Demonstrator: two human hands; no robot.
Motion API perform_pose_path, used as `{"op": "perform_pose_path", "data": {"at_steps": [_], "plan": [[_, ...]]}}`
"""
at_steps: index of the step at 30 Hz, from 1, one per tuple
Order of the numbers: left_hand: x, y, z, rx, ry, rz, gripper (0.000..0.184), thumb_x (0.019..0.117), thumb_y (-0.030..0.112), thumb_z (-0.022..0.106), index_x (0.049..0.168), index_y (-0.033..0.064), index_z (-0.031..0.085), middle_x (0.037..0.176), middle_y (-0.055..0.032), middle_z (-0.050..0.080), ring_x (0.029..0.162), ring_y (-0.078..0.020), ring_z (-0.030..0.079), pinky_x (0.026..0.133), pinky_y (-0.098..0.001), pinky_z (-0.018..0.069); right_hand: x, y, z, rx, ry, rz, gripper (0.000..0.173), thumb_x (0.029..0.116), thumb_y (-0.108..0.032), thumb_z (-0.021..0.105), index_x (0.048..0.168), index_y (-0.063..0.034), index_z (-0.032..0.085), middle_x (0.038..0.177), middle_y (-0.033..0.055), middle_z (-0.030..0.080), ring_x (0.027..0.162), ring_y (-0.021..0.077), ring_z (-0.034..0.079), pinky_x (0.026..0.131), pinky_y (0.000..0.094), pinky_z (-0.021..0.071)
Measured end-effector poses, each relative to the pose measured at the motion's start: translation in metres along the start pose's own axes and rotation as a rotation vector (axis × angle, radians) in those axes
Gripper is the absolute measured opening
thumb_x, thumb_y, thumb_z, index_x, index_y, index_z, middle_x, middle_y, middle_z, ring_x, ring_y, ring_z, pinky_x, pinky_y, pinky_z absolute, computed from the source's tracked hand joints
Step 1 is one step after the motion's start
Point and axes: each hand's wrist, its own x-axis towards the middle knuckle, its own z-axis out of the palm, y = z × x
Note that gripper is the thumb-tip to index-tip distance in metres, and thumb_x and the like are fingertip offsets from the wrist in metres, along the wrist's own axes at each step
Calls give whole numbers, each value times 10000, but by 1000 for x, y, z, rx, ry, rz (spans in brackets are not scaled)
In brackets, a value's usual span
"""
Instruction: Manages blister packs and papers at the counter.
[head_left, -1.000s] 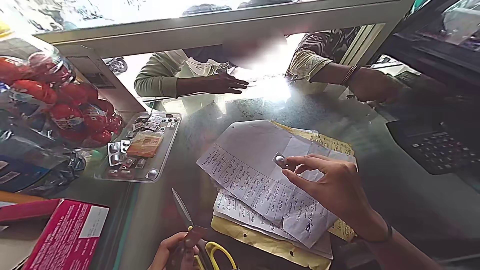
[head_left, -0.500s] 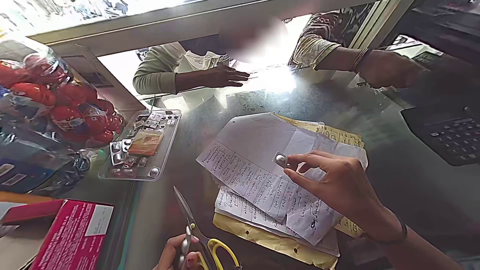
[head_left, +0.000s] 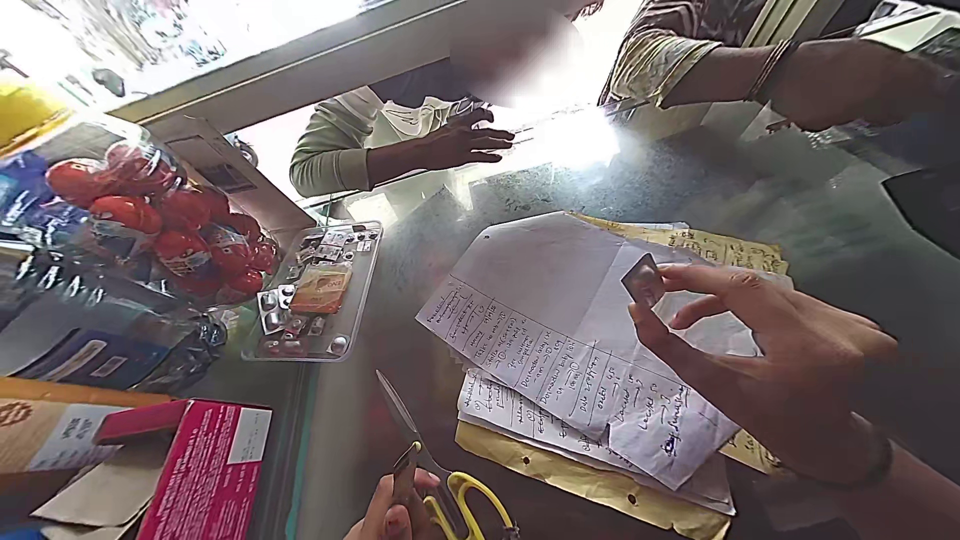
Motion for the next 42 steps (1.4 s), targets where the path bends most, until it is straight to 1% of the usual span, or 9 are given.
{"op": "perform_pose_path", "data": {"at_steps": [8, 13, 15, 20, 26, 29, 32, 39, 42], "plan": [[2, -8, -4, -52, -30, 43, 426, 1097, 456, 321, 1157, 206, 661, 836, 205, 622, 727, 143, 525, 648, -56, 416, -3, 4, 6, -105, -204, 33, 366, 947, -329, 622, 1088, -19, 756, 799, 145, 738, 572, 259, 641, 488, 399, 441], [4, -4, 0, 64, 67, 75, 156, 1047, 297, 534, 1083, 236, 673, 1011, 207, 645, 953, 113, 594, 837, -87, 496, -3, 1, 7, -129, -247, 26, 532, 962, -472, 614, 1168, 2, 738, 905, 187, 748, 615, 300, 656, 498, 423, 449], [4, -5, 0, 92, 95, 105, 145, 1044, 279, 560, 1043, 224, 694, 1031, 186, 658, 995, 90, 608, 876, -104, 508, -3, -4, 4, -119, -178, -41, 466, 1001, -427, 600, 1119, -1, 745, 922, 192, 749, 631, 285, 658, 515, 399, 456], [4, -10, -2, -22, 120, 156, 129, 997, 211, 649, 1092, 252, 728, 1067, 175, 725, 991, 32, 679, 888, -153, 556, -14, -52, -1, 70, -278, -291, 216, 1038, -242, 567, 1038, -90, 719, 861, 83, 739, 745, 212, 675, 646, 320, 503], [3, -5, 2, -178, 265, 140, 196, 921, 132, 738, 1074, 254, 725, 1013, 125, 764, 923, -21, 730, 813, -183, 606, -40, -111, 6, 455, -659, -429, 167, 1015, -119, 562, 982, -63, 716, 817, 74, 675, 701, 216, 641, 580, 307, 495], [3, 2, 3, -181, 333, 59, 254, 896, 87, 739, 1055, 242, 617, 950, 126, 765, 859, -23, 741, 736, -191, 621, -43, -123, 14, 413, -692, -409, 185, 1000, -146, 575, 979, -46, 730, 820, 86, 665, 644, 215, 620, 533, 301, 480], [4, 6, 3, -198, 314, -9, 409, 901, 21, 702, 1252, 146, 534, 978, 102, 774, 855, -51, 748, 739, -219, 632, -45, -128, 16, 364, -682, -325, 202, 979, -205, 615, 984, -41, 733, 779, 91, 636, 574, 201, 601, 475, 289, 476], [4, 1, 6, -258, 381, -8, 379, 889, 5, 708, 1240, 45, 570, 992, 51, 763, 856, -74, 748, 766, -246, 641, -45, -137, 15, 283, -763, -208, 315, 917, -335, 673, 1028, -51, 752, 748, 121, 638, 564, 236, 625, 440, 309, 464], [3, 1, 6, -235, 373, -11, 356, 901, -27, 652, 1238, 44, 561, 1013, 52, 763, 880, -69, 745, 774, -240, 635, -47, -141, 17, 308, -705, -195, 292, 928, -330, 682, 993, -54, 754, 828, 121, 670, 666, 231, 655, 509, 296, 500]]}}
